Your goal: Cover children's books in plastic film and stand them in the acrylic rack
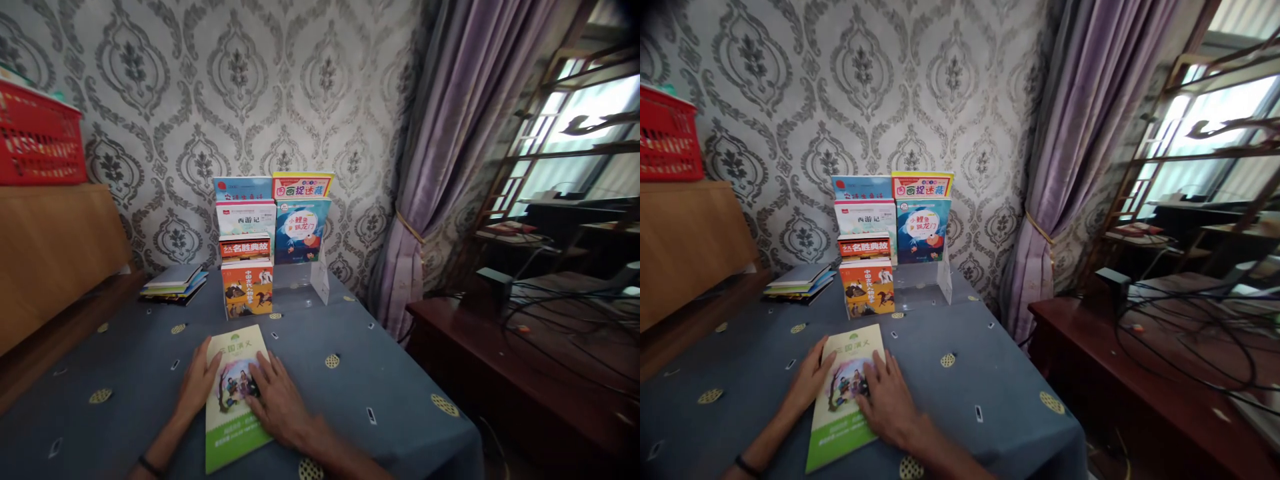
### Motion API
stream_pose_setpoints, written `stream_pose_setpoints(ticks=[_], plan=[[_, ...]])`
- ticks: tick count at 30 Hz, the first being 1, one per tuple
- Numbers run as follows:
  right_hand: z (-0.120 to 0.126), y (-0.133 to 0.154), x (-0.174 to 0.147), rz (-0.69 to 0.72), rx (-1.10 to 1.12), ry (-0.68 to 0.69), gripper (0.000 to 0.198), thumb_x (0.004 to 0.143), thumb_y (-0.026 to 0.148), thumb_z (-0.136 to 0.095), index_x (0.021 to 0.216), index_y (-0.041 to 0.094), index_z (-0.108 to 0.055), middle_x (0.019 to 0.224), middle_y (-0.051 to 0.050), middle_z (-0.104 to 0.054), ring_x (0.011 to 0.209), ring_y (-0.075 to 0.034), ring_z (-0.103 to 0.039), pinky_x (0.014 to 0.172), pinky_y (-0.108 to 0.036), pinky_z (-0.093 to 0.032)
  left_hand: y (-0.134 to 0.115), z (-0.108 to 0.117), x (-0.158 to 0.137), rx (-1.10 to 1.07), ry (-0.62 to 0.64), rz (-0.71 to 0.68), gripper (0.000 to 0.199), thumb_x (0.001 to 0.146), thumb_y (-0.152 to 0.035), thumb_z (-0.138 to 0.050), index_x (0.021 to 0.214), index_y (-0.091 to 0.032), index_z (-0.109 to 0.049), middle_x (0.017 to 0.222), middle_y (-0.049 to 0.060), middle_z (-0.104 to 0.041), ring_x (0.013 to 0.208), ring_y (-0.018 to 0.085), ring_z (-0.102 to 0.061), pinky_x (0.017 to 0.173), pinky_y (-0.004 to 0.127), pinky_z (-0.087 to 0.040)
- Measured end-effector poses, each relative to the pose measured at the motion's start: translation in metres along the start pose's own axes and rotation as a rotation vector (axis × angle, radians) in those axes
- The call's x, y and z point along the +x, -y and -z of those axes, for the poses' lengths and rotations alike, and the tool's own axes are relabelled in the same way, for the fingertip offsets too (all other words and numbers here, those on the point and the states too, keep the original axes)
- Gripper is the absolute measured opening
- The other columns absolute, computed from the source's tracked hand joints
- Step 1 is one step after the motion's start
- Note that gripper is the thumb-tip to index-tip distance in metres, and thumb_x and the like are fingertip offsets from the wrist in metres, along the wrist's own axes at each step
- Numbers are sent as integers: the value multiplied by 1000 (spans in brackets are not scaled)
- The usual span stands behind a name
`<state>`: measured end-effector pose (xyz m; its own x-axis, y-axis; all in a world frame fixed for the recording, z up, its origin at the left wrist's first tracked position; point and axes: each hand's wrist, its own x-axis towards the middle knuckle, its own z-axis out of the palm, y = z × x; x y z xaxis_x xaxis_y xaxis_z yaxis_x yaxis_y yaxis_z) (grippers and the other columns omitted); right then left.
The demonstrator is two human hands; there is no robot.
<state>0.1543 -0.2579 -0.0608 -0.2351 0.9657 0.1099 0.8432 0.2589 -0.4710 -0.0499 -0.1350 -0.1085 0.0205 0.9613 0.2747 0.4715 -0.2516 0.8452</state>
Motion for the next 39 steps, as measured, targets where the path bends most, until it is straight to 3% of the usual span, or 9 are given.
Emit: stream_pose_setpoints(ticks=[5, 9, 15, 20, 23, 26, 28, 31, 39], plan=[[2, 0, -1, 12, 31, 22, 61, 98, 42, -52, 151, 13, -44, 163, -18, -29, 152, -36, -20, 123, -54, -21, -14, 1, -1, -525, -63, 310, 65, 67, -47, -71, 121, -13, -60, 126, 18, -68, 117, 33, -65, 96, 42, -55], [3, 1, 0, 14, 64, 23, 63, 95, 36, -56, 152, 14, -42, 164, -18, -28, 152, -37, -21, 123, -55, -21, -34, -2, -17, -807, 40, 459, 56, 64, -39, -82, 111, -12, -64, 104, 14, -76, 95, 32, -74, 82, 41, -60], [-2, -4, 1, -31, 163, 18, 68, 99, 40, -51, 159, 16, -29, 168, -15, -9, 155, -35, -9, 124, -54, -17, -69, 1, -36, -953, 103, 658, 40, 76, -22, -78, 112, -13, -64, 95, 12, -79, 86, 29, -77, 79, 39, -63], [-14, -13, 4, -75, 344, -102, 79, 100, 40, -46, 162, 16, -3, 169, -13, 6, 156, -26, -1, 125, -46, -16, -79, 7, -38, -1006, 138, 697, 33, 81, -28, -76, 107, -10, -67, 94, 16, -79, 87, 32, -77, 79, 42, -63], [-15, -16, 10, -126, 544, -217, 78, 100, 48, -43, 162, 16, -7, 168, -15, -16, 154, -25, -17, 123, -45, -22, -79, 8, -38, -979, 147, 662, 36, 84, -37, -74, 107, -10, -68, 96, 16, -79, 92, 32, -76, 83, 43, -63], [-11, -12, 17, -131, 787, -317, 69, 96, 64, -44, 149, 19, -43, 145, -14, -55, 135, -29, -48, 114, -44, -36, -76, 7, -37, -878, 132, 587, 47, 87, -52, -68, 110, -11, -71, 96, 16, -79, 96, 34, -76, 86, 45, -62], [-8, -7, 22, -145, 949, -329, 70, 90, 75, -46, 126, 18, -62, 122, -11, -68, 116, -29, -59, 103, -42, -44, -72, 7, -37, -845, 133, 545, 55, 87, -60, -63, 112, -11, -72, 97, 16, -79, 99, 35, -74, 88, 46, -61], [-7, 0, 26, -212, 1195, -303, 71, 81, 83, -51, 103, 17, -68, 97, -7, -71, 96, -26, -63, 88, -37, -49, -65, 8, -36, -798, 128, 518, 62, 87, -65, -59, 115, -12, -73, 99, 16, -79, 103, 35, -73, 91, 46, -60], [-6, -2, 25, -179, 1458, -210, 66, 76, 80, -63, 97, 17, -67, 86, -3, -72, 77, -19, -64, 71, -30, -47, -61, 15, -36, -641, 121, 467, 68, 89, -68, -53, 119, -10, -70, 101, 15, -79, 105, 33, -73, 98, 44, -56]])
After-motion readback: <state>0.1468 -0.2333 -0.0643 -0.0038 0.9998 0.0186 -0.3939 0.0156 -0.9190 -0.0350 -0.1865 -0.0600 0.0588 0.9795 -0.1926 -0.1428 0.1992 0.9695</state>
